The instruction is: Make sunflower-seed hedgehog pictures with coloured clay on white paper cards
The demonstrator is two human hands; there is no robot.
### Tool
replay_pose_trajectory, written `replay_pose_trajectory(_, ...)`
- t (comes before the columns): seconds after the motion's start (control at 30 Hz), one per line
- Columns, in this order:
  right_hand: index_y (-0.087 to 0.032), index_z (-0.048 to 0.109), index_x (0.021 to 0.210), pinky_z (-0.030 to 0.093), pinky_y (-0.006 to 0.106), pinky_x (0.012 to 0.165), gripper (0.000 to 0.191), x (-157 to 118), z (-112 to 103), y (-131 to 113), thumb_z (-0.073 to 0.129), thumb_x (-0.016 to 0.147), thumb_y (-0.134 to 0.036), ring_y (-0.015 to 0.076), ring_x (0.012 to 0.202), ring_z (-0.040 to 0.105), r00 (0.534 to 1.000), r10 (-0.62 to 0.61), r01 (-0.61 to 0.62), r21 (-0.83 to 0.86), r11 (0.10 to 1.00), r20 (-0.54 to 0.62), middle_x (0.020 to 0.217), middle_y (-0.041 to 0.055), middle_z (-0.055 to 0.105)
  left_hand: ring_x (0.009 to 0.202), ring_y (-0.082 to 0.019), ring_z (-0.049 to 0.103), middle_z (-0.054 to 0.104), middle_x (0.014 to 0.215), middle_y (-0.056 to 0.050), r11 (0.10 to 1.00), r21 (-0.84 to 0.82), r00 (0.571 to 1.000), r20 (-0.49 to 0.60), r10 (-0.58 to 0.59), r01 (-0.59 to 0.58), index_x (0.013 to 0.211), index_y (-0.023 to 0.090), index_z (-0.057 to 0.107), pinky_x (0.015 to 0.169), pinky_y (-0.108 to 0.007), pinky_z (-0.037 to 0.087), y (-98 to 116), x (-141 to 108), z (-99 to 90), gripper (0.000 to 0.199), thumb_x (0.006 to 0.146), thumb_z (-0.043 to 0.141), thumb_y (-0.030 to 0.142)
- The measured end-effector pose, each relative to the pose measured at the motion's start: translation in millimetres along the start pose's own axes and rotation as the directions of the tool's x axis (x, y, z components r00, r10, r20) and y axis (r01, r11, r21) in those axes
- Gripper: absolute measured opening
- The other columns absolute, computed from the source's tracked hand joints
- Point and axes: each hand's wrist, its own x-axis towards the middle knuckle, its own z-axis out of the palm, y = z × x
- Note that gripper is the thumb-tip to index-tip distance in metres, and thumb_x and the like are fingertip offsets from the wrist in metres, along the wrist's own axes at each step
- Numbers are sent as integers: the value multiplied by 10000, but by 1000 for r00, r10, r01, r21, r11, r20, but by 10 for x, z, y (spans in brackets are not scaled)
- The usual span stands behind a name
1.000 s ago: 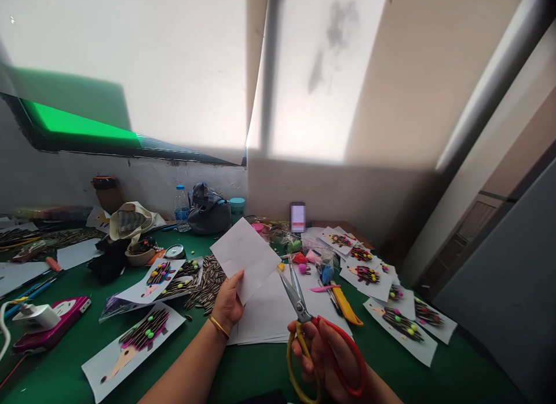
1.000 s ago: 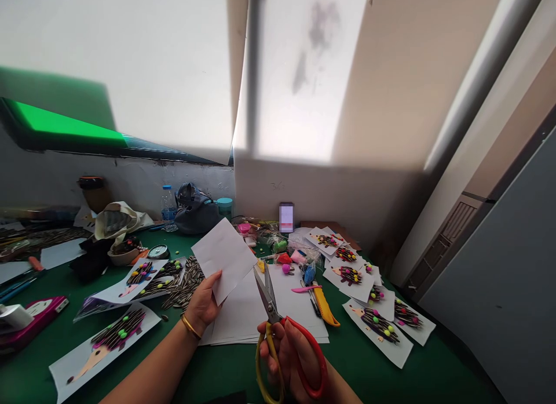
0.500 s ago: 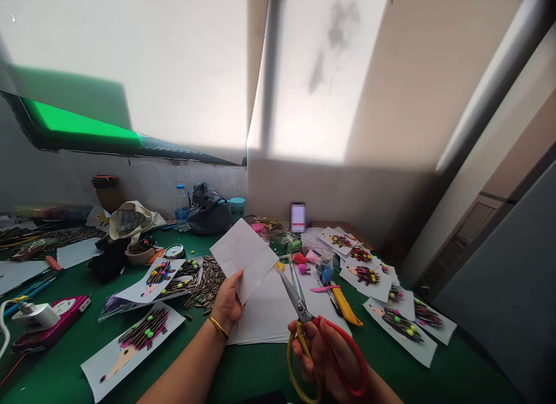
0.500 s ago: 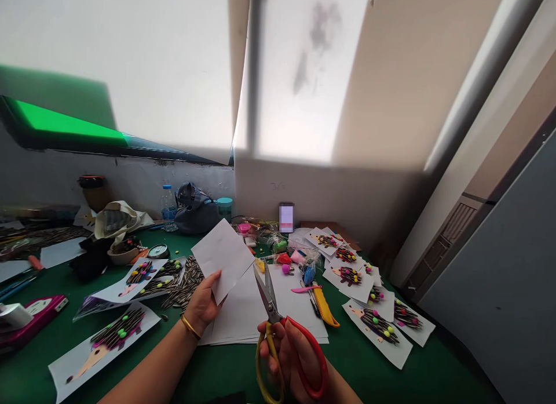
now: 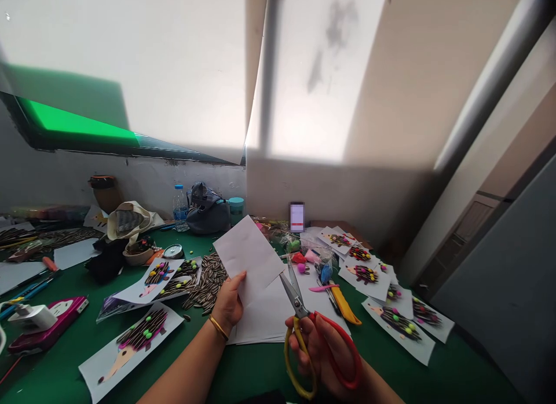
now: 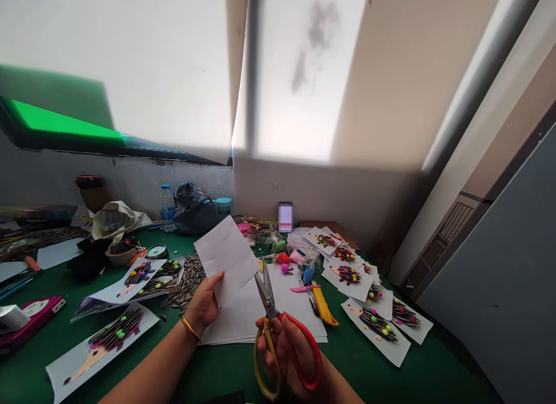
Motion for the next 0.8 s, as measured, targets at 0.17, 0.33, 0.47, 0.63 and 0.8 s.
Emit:
replay_pose_trajectory(0.17,-143,605,1142,410,226,684,528,84,2,-60,618,847,-581,112,707,569,998,-23,22,24,999,54,908,65,623,765,-225,729,753,927,-83,999,47,1000,9,12,-12,1104,168,649,780,-352,590,-9,-28,12,299,808,696,162)
replay_pose_trajectory(0.33,-138,593,1152,403,233,686,524,109,22,-102,597,865,-577,122,730,569,994,-30,27,24,999,108,903,62,620,822,-242,723,744,871,-52,995,99,998,-54,37,-31,1056,219,641,730,-315,591,23,-68,58,238,826,689,183)
replay_pose_trajectory(0.47,-139,592,1145,394,236,681,559,131,47,-79,622,833,-601,116,712,555,996,-27,25,17,1000,90,888,57,620,895,-242,718,747,897,-64,994,90,998,12,59,-60,1049,197,652,789,-322,595,27,-86,85,193,859,640,165)
replay_pose_trajectory(0.63,-151,593,1130,380,247,675,553,150,50,-67,616,825,-611,125,717,541,994,-35,33,18,999,106,893,58,610,939,-264,719,751,943,-92,997,17,997,-2,73,-73,1049,191,646,846,-372,591,20,-90,83,170,880,632,195)
replay_pose_trajectory(0.8,-153,603,1104,331,248,616,559,142,39,-67,602,818,-632,115,658,478,993,-54,50,41,998,104,864,48,580,978,-262,712,754,976,-108,991,50,991,-23,129,-127,1019,175,674,894,-357,574,7,-53,60,139,891,621,189)
